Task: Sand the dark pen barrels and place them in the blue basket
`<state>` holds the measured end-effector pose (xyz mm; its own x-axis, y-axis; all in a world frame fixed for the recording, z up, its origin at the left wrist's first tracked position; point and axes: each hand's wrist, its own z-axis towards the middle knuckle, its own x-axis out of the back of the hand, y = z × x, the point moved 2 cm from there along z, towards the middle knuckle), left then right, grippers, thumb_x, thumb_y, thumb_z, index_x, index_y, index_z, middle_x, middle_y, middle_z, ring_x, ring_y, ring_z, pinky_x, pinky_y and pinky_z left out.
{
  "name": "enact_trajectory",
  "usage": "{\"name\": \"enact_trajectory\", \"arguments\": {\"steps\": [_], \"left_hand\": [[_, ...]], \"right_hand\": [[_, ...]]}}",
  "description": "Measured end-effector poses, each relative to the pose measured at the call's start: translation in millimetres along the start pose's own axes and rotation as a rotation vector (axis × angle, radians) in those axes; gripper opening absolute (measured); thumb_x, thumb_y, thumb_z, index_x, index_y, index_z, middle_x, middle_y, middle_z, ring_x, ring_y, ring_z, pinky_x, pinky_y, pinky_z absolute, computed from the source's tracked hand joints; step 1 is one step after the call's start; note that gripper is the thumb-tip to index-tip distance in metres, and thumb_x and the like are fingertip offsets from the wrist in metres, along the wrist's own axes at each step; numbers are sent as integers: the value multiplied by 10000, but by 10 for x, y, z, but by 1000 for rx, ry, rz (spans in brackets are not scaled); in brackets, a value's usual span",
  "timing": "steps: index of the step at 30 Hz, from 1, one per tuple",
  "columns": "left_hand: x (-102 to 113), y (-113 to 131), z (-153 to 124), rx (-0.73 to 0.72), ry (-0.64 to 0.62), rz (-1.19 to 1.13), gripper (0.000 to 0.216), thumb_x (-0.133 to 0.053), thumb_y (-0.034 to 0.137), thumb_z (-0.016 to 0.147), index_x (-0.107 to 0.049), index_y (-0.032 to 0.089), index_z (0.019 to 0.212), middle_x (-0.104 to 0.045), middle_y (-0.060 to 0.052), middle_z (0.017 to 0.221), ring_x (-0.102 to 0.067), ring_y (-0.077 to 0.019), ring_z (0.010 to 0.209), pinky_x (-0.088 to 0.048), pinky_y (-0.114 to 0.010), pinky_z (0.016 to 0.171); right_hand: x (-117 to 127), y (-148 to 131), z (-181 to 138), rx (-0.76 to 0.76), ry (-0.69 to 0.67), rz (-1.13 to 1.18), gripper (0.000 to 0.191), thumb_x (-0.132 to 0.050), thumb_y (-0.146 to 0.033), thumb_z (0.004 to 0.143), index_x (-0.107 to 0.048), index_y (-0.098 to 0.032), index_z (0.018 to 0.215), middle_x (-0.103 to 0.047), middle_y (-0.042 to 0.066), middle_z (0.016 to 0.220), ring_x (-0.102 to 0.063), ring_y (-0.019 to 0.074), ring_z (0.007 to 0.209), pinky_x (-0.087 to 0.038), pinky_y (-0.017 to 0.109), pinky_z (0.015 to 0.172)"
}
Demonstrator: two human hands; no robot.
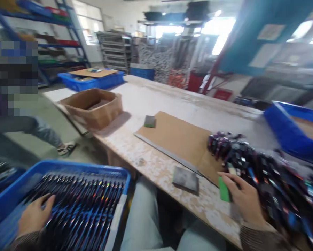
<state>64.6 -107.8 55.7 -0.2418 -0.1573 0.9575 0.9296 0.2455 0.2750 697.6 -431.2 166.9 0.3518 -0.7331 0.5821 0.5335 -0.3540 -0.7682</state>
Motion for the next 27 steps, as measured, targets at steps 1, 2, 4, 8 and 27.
{"name": "enact_trajectory", "arguments": {"steps": [1, 2, 4, 8, 27], "left_hand": [[10, 314, -3, -88, 60, -118, 473, -217, 601, 822, -581, 554, 1119, -669, 285, 1195, -570, -205, 1260, -458, -446, 1060], [28, 665, -41, -177, 103, -231, 452, -257, 615, 803, -578, 577, 1119, -662, 301, 1189, -584, -215, 1240, -460, -456, 1064], [96, 1457, -236, -391, 119, -409, 410, -368, 600, 787, -605, 549, 1117, -675, 248, 1203, -627, -243, 1165, -482, -465, 1049], [267, 3130, -1015, -826, -157, -531, 387, -443, 515, 826, -654, 362, 1111, -710, 7, 1171, -626, -276, 1145, -485, -424, 1061], [-510, 7379, -2920, -1281, -562, -107, 888, -663, 605, 742, -405, 128, 1446, -430, -231, 1511, -385, -396, 1404, -351, -502, 1120]], "right_hand": [[19, 34, -19, -27, 31, 39, 435, -656, -623, 751, -811, -226, 842, -729, 90, 925, -658, 280, 820, -510, 341, 670], [20, 56, -40, -38, 43, 71, 437, -648, -617, 754, -807, -224, 859, -731, 78, 934, -656, 282, 839, -516, 341, 708], [15, 84, -95, -42, 74, 140, 402, -645, -578, 785, -796, -219, 888, -732, 63, 956, -658, 275, 867, -523, 336, 769], [105, 147, -269, -7, 141, 202, 362, -626, -533, 857, -773, -209, 925, -727, 65, 1000, -662, 274, 937, -511, 366, 900], [133, 477, -415, 630, 387, -221, 171, -581, -206, 901, -671, -272, 1031, -711, -2, 1071, -678, 257, 941, -400, 430, 937]]}}
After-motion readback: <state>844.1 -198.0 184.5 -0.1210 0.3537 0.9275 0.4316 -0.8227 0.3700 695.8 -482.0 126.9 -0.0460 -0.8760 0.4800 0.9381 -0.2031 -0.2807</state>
